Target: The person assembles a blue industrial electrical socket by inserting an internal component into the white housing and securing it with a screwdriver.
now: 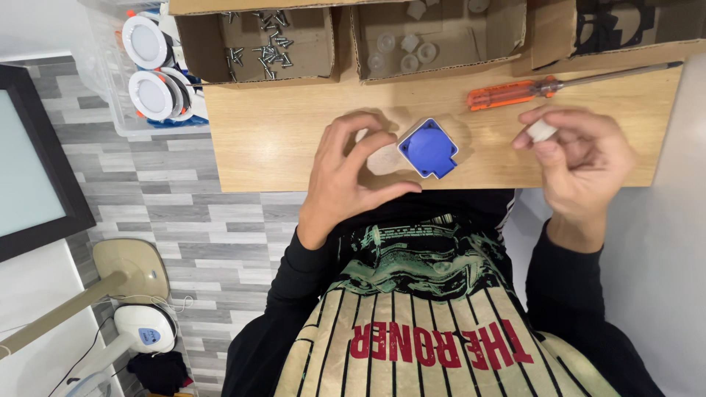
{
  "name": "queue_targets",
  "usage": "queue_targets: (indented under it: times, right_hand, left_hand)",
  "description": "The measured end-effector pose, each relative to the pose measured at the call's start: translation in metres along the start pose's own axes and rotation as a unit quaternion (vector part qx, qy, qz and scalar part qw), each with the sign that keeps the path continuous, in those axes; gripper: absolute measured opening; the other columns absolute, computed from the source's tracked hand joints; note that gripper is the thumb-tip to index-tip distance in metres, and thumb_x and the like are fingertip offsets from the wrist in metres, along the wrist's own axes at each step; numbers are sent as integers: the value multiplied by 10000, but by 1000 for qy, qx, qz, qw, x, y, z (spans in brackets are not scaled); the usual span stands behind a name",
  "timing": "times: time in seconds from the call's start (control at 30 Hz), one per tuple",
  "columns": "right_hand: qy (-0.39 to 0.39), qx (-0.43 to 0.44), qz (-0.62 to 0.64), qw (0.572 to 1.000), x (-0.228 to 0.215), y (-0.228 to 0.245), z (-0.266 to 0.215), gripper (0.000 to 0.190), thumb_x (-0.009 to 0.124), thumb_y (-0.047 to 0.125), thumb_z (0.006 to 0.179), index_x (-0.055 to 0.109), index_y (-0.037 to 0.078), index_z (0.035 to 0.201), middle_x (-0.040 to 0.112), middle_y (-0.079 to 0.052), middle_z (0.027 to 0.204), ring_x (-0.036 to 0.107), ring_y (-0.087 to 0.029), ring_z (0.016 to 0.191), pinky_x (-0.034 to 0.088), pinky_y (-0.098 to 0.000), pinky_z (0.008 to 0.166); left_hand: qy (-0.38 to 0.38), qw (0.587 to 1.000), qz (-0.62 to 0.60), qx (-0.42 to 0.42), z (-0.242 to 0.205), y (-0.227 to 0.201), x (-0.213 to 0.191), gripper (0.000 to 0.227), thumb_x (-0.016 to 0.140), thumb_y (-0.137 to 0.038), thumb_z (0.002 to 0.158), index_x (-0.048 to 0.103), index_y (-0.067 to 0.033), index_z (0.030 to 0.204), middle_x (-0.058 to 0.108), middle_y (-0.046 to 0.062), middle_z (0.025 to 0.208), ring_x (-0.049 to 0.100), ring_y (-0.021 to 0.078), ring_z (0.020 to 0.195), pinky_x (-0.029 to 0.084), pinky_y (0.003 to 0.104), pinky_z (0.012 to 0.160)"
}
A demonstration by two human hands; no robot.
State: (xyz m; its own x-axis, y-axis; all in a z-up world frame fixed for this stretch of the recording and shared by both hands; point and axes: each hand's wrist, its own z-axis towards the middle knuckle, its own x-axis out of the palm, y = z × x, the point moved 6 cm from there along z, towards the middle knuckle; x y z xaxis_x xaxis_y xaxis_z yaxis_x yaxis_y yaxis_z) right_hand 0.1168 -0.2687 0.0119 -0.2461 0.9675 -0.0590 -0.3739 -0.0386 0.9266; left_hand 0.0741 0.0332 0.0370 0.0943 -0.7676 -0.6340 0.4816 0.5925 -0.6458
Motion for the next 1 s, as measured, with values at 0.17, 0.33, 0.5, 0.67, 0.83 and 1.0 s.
queue_targets:
  times: [0.17, 0.33, 0.5, 0.67, 0.83, 1.0]
  right_hand:
    - [14, 50, 12, 999, 17, 4, -9, 201, 624, -68, 1105, 566, -105, 1293, 606, -359, 1362, 702, -391, 1191, 695, -419, 969]
    - [24, 63, -31, 997, 26, 9, -12, 161, 689, -64, 1088, 654, -70, 1245, 531, -244, 1278, 713, -302, 1018, 697, -382, 997]
    - [-1, -17, -93, 995, 33, 10, -9, 275, 900, -115, 917, 768, -161, 1154, 716, -319, 1138, 781, -417, 1034, 642, -443, 835]
    - [11, -19, -157, 987, 56, 24, -3, 192, 910, -67, 945, 830, -49, 1118, 809, -218, 1138, 809, -388, 1005, 627, -428, 838]
    - [-2, -27, -174, 984, 65, 23, -5, 181, 927, -66, 927, 858, -20, 1088, 830, -181, 1121, 818, -344, 968, 638, -401, 827]
    - [-22, -51, -173, 983, 64, 21, -9, 175, 932, -50, 936, 868, -25, 1098, 804, -183, 1093, 796, -359, 927, 632, -444, 771]
  left_hand:
    - [62, 997, -54, 4, 4, -3, 17, 666, 875, -486, 1022, 545, -164, 1502, 537, 167, 1575, 627, 351, 1452, 586, 565, 1231]
    - [118, 989, -88, 21, 10, -6, 36, 552, 804, -295, 1133, 491, -214, 1581, 483, 187, 1702, 598, 396, 1561, 558, 550, 1272]
    - [-12, 984, -175, -3, 16, -4, 36, 513, 925, -186, 951, 722, -158, 1422, 651, 190, 1503, 703, 417, 1347, 610, 520, 1105]
    - [-69, 981, -181, -18, 15, -5, 33, 546, 969, -240, 910, 733, -140, 1392, 670, 180, 1472, 728, 376, 1303, 640, 472, 1079]
    - [-112, 978, -176, -22, 16, -14, 26, 552, 995, -209, 875, 743, -115, 1357, 692, 181, 1431, 752, 351, 1239, 655, 415, 1036]
    - [-140, 976, -166, -16, 14, -20, 25, 571, 1031, -249, 816, 770, -114, 1306, 717, 174, 1375, 773, 336, 1169, 674, 397, 998]
